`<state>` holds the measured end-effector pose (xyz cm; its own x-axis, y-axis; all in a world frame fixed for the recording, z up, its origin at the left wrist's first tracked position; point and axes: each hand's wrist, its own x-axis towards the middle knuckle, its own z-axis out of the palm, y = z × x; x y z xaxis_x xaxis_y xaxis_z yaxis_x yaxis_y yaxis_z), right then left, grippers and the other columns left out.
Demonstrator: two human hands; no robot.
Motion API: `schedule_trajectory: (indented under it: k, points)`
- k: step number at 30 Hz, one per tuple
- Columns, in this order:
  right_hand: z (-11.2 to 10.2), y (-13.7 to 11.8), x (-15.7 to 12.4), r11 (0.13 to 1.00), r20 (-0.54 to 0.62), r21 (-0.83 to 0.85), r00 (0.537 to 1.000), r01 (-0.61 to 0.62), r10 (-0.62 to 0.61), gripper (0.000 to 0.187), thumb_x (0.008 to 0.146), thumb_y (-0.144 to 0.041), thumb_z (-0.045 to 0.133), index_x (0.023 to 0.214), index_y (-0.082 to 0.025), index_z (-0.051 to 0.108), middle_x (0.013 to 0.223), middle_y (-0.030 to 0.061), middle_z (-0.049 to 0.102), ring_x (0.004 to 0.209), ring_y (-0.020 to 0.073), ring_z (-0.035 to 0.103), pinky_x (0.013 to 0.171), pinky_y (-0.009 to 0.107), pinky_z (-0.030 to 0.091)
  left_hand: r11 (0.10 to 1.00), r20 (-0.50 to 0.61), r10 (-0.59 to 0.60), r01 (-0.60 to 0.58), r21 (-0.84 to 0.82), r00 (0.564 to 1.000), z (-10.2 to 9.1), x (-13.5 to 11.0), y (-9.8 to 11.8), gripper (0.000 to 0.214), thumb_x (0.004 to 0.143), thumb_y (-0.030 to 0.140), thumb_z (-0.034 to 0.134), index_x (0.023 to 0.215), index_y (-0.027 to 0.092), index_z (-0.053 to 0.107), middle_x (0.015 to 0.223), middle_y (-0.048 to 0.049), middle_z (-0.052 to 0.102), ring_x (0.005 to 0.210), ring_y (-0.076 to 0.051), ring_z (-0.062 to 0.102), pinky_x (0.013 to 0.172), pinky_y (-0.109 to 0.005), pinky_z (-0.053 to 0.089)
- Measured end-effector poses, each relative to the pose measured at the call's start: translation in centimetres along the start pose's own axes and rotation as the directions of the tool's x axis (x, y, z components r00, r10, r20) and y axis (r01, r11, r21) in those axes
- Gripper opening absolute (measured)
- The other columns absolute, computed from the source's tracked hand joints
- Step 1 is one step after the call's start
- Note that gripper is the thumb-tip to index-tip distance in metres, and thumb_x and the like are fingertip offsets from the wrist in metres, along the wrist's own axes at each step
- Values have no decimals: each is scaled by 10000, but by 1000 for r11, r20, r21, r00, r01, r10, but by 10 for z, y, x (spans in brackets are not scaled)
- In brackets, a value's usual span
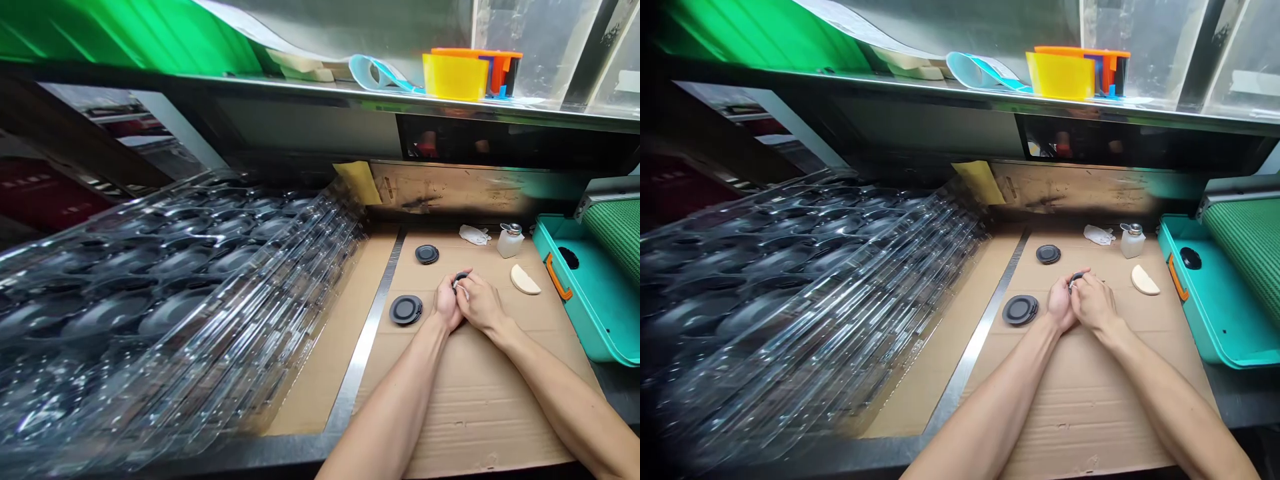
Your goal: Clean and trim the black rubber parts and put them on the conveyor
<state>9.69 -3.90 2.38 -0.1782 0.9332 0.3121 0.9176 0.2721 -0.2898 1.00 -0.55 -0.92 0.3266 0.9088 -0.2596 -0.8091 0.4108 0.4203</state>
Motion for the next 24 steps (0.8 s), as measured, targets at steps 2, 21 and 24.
schedule_trajectory:
  k: [2,21,24]
  points:
    - [1,1,0,1000,-7,1,1000,-11,11,210,971,-206,474,999,-206,682,1093,71,687,967,193,633,797,267,463,1000,18,-3,3,-7,1000,0,0,0,259,865,198,450,804,149,696,778,-61,713,792,-186,688,883,-306,529]
    - [1,2,0,1000,-2,-8,1000,30,-30,214,972,-199,461,982,-214,674,1063,76,681,974,194,623,823,272,475,1000,20,10,-11,22,1000,1,-3,0,207,827,181,472,760,151,666,764,-60,703,876,-203,699,913,-313,522]
    - [2,3,-1,998,-2,-3,998,55,-55,215,976,-205,461,990,-204,675,1067,80,678,994,201,624,835,279,473,999,-1,16,-16,39,1000,2,-4,0,250,855,180,446,790,141,684,783,-71,711,892,-206,699,910,-315,525]
